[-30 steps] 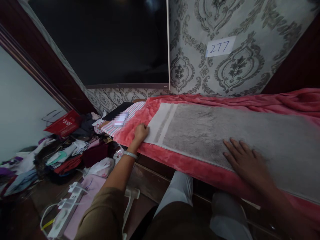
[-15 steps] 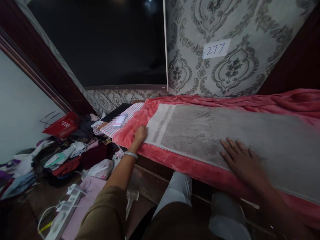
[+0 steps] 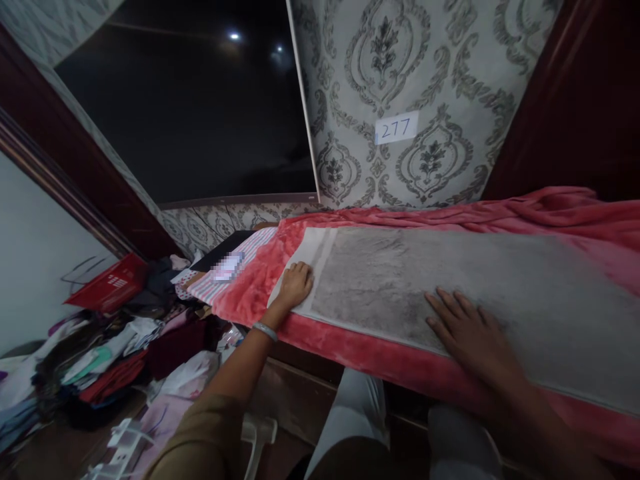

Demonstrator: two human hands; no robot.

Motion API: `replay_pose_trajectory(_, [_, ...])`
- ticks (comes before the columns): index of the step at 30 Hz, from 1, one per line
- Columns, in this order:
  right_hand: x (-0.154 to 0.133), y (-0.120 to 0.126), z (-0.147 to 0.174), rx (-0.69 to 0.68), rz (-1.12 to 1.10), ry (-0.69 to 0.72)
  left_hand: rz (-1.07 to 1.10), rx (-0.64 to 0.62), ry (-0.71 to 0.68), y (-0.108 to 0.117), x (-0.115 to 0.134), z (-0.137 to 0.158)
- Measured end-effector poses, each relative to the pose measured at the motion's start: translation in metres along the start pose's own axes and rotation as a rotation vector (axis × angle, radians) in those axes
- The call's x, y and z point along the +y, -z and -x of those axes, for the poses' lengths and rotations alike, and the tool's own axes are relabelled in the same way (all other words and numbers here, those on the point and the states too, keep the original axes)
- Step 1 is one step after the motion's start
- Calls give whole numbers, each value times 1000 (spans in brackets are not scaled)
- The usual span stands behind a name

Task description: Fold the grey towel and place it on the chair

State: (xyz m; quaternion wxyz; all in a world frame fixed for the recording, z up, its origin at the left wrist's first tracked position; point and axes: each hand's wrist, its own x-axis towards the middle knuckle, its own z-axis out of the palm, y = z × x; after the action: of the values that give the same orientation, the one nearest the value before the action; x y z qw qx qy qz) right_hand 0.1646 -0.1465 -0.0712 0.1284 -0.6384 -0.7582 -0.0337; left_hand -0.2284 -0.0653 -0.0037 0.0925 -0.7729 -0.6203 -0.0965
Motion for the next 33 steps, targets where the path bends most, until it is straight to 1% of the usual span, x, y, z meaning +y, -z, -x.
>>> replay_pose_trajectory(2, [-1, 1, -1, -13, -1, -4, -18, -25, 52, 0, -6, -7])
replay_pose_trajectory(4, [-2, 1, -1, -10, 0, -5, -54, -63, 133, 3, -12, -16])
replay_pose_trajectory(6, [-3, 1, -2, -3, 4, -6, -84, -96, 204, 6, -13, -28])
replay_pose_trajectory(8, [-4, 1, -2, -3, 8, -6, -64, -157, 182, 4, -8, -42])
replay_pose_trajectory(11, [-4, 1, -3, -14, 9, -11, 37, -307, 76, -5, 1, -61])
replay_pose_trajectory(13, [-4, -1, -4, -18, 8, -13, 77, -369, 83, -11, 3, -72])
replay_pose_trajectory(15, [-3, -4, -4, -9, 1, -8, 88, -385, 112, -14, 0, -83])
replay_pose_trajectory(19, [-3, -9, -7, 13, -20, -23, 85, -376, 182, -14, -4, -111])
replay_pose_trajectory(21, [-6, -5, -8, -6, -34, -41, 98, -365, 276, -14, 1, -127])
replay_pose_trajectory(23, [-10, 5, -9, -58, -46, -57, 124, -332, 397, -17, 11, -140])
replay_pose_trajectory(25, [-16, 22, -12, -137, -62, -76, 148, -275, 487, -19, 20, -148])
replay_pose_trajectory(27, [-22, 42, -19, -228, -100, -94, 167, -216, 504, -21, 26, -151])
replay_pose_trajectory(28, [-24, 52, -25, -260, -134, -96, 186, -189, 489, -22, 27, -152])
replay_pose_trajectory(29, [-24, 59, -31, -263, -170, -94, 206, -177, 484, -22, 28, -154])
replay_pose_trajectory(31, [-18, 70, -42, -212, -200, -118, 237, -156, 478, -21, 28, -156])
replay_pose_trajectory(33, [-4, 72, -47, -155, -168, -146, 260, -145, 478, -19, 30, -158])
